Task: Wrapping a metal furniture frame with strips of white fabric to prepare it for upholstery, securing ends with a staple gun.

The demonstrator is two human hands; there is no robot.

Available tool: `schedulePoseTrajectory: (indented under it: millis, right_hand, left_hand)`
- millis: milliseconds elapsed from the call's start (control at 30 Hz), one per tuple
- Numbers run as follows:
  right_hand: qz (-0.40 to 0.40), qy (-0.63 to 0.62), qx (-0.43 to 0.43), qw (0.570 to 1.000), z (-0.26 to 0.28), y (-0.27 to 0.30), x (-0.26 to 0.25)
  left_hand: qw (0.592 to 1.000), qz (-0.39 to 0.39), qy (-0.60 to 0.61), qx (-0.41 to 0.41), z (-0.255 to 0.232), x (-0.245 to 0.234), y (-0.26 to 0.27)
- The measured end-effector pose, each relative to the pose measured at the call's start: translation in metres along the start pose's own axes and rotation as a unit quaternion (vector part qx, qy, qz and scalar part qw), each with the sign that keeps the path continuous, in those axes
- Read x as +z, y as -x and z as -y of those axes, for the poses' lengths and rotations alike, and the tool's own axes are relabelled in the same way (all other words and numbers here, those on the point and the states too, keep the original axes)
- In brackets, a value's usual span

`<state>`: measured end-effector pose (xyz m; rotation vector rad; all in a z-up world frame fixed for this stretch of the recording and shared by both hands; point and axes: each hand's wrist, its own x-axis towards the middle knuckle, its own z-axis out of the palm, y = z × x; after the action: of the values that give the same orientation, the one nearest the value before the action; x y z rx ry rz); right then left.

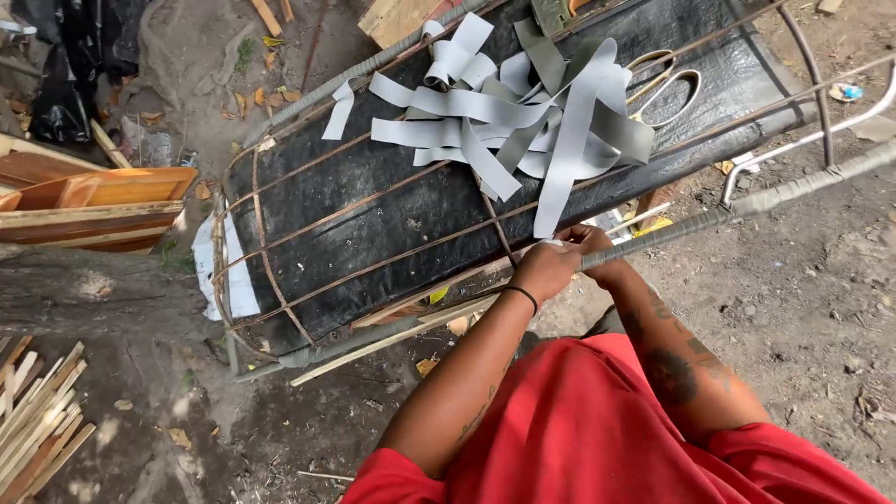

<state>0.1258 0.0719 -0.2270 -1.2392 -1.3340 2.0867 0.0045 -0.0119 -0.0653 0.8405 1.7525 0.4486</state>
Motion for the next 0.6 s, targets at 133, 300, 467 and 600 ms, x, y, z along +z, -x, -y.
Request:
schedulePoseTrajectory:
  millis: [133,300,467,600]
  right_hand:
    - [-0.046,0.290,0.017,0.956,0.007,0.040,-0.041]
    - [0.117,0.097,0.111,0.982,0.059,0.136,0.012]
    - [-0.076,0.105,0.144,0.981,0.129,0.152,0.109]
    - [-0.175,0.046,0.178,0.967,0.116,0.154,0.106]
  left_hand:
    - [0.991,-0.056,0.121,-0.005,0.045,0.024,-0.020]
    - [0.911,-0.013,0.403,0.086,0.019,-0.026,0.080]
    - [0.857,0.061,0.046,0.509,0.051,-0.042,0.161]
    - [0.758,0.331,-0.116,0.550,0.130,-0.022,0.235]
